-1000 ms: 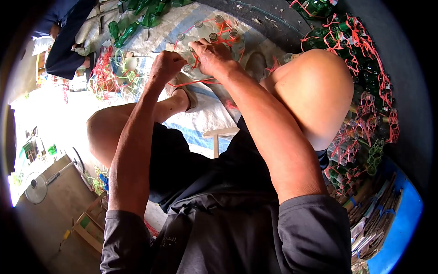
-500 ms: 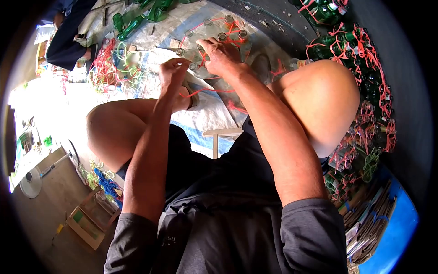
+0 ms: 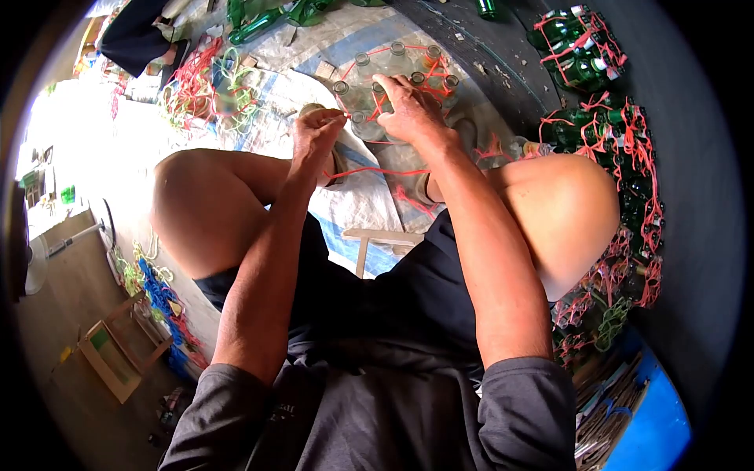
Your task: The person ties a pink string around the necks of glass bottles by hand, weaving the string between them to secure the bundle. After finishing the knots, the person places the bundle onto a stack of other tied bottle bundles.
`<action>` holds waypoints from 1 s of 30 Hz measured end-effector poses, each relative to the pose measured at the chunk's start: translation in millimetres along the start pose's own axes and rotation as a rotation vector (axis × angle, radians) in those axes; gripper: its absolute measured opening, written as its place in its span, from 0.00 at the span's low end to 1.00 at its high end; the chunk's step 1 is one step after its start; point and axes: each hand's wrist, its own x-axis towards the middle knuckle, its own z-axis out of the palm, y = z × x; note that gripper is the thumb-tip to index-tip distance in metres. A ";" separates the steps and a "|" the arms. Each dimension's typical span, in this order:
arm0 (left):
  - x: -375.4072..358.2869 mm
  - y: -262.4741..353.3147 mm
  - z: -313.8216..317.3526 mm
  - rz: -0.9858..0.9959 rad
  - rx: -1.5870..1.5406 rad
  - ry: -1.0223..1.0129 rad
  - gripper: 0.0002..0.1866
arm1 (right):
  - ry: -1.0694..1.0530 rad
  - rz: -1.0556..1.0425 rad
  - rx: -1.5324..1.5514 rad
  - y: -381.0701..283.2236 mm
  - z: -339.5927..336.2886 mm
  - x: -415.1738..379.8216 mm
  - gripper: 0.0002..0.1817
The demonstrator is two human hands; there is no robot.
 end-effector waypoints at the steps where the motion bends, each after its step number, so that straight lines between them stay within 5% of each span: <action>1: 2.4 -5.6 -2.6 -0.005 0.034 -0.003 0.14 | -0.001 0.002 0.019 1.0 1.7 1.1 0.40; 7: 9.7 -14.6 -6.2 -0.032 0.203 -0.009 0.16 | 0.050 -0.108 -0.050 -1.0 4.2 4.2 0.39; 8: 9.8 -12.8 -6.5 -0.060 0.227 -0.008 0.15 | 0.147 -0.241 -0.167 -2.8 4.8 5.1 0.29; 12: 12.6 -20.5 -3.2 -0.062 0.160 0.028 0.12 | 0.146 -0.364 -0.246 -15.1 7.4 21.1 0.17; 15: 15.2 -25.6 -2.4 -0.076 0.237 0.044 0.14 | 0.006 -0.360 -0.300 -14.3 8.2 32.8 0.15; 30: 30.6 -35.7 14.3 -0.110 0.232 0.084 0.20 | -0.342 -0.088 -0.301 -26.1 16.6 51.8 0.26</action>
